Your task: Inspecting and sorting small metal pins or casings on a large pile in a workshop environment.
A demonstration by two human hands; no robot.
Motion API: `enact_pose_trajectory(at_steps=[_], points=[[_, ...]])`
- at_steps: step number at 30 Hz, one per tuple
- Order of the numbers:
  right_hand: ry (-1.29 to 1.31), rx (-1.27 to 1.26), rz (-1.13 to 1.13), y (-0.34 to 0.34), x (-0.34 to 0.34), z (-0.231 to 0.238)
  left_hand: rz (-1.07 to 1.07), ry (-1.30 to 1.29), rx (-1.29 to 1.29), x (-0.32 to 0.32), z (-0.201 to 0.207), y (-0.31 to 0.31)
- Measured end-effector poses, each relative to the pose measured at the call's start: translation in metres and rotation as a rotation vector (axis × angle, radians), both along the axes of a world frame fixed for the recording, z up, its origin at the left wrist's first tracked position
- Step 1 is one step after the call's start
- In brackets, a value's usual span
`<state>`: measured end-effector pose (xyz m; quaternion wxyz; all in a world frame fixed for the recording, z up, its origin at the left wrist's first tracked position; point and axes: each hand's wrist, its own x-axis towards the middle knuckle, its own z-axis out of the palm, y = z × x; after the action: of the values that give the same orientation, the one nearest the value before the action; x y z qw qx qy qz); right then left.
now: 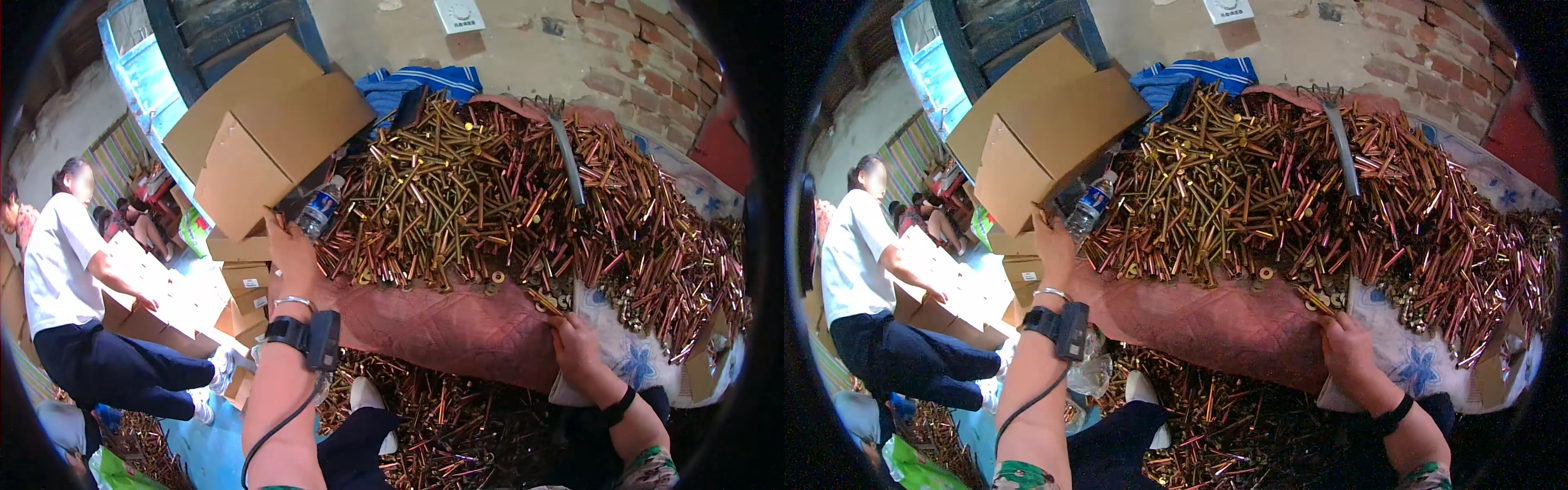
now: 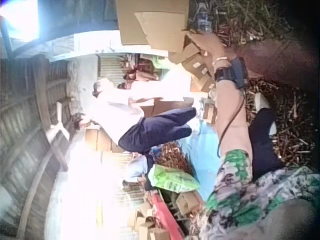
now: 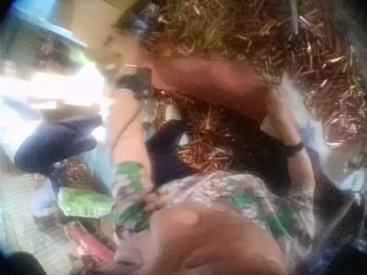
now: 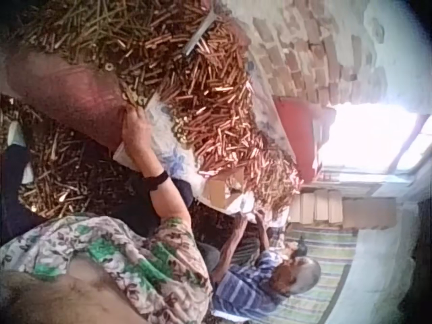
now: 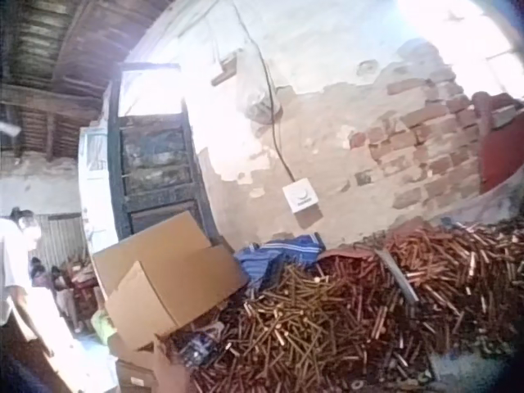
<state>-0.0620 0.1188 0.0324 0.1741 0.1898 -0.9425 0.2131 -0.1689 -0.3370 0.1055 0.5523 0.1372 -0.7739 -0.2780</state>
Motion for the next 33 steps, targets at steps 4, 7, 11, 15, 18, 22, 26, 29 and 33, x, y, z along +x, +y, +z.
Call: enact_pose_trajectory(at_steps=[4, 7, 11, 15, 18, 22, 26, 29, 33], points=[[-0.009, -0.003, 0.02, 0.006, -0.002, -0.006, -0.13, -0.014, 0.104, 0.005, -0.015, 0.024], [0.014, 0.018, 0.021, 0.007, 0.0, -0.007, -0.094, -0.103, 0.017, 0.01, -0.013, 0.043], [0.011, 0.006, 0.025, 0.007, 0.0, -0.004, -0.177, -0.344, 0.052, 0.009, -0.006, 0.061], [0.03, 0.008, 0.036, 0.006, 0.001, -0.003, -0.274, -0.376, 0.211, 0.006, -0.01, 0.087], [0.019, 0.019, 0.04, 0.006, 0.002, -0.002, -0.351, -0.317, 0.336, 0.001, -0.027, 0.104], [-0.017, 0.004, 0.024, 0.009, 0.003, -0.002, -0.426, -0.322, 0.493, 0.012, -0.036, 0.132], [-0.003, 0.015, 0.016, 0.006, 0.003, -0.006, -0.364, -0.385, 0.464, 0.031, -0.061, 0.152], [-0.008, 0.023, 0.001, 0.014, 0.0, -0.012, -0.303, -0.452, 0.381, 0.056, -0.065, 0.176], [0.015, 0.022, 0.018, 0.011, 0.0, -0.011, -0.407, -0.428, 0.758, 0.08, -0.084, 0.186]])
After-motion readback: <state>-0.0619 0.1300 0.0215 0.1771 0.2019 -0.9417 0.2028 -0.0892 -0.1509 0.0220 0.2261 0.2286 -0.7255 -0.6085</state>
